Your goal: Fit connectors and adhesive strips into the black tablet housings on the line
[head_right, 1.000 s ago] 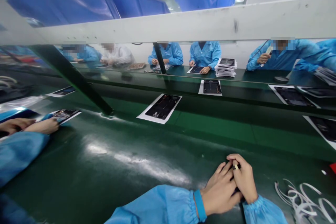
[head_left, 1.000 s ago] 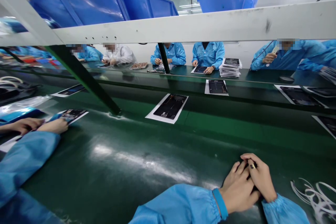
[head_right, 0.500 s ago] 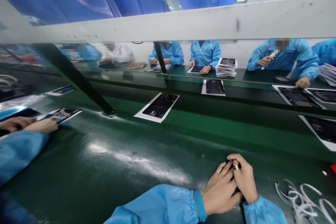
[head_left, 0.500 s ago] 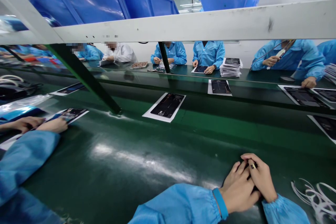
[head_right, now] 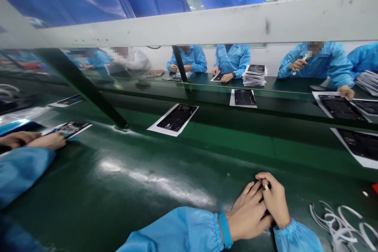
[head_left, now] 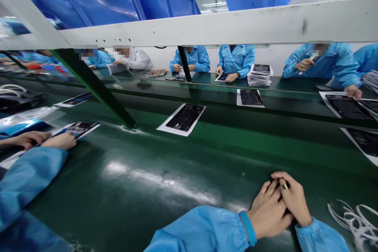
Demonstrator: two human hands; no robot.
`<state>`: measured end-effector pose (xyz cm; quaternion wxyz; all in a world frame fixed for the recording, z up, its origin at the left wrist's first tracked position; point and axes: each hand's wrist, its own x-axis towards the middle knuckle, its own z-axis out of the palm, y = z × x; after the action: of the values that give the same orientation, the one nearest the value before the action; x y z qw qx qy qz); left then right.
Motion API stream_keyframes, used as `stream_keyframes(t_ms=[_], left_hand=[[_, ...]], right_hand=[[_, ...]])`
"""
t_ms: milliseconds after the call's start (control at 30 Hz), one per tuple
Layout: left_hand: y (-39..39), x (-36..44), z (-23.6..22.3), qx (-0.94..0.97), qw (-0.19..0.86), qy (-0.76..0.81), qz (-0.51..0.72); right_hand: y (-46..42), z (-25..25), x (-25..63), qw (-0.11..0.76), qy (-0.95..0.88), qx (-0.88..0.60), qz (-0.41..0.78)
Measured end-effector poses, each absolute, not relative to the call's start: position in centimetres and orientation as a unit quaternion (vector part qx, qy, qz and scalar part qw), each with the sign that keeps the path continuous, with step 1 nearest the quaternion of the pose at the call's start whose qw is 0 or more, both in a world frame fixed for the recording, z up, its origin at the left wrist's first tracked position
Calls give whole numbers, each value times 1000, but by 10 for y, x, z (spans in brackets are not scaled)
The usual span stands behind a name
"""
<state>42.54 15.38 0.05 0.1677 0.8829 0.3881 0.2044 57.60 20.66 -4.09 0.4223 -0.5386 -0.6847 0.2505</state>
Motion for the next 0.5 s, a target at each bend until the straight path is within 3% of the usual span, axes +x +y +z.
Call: stream_keyframes(t_ms=[500], left_hand=[[153,424,1,882,162,388,213]], right_hand=[[206,-41,576,424,-682,-540,252]])
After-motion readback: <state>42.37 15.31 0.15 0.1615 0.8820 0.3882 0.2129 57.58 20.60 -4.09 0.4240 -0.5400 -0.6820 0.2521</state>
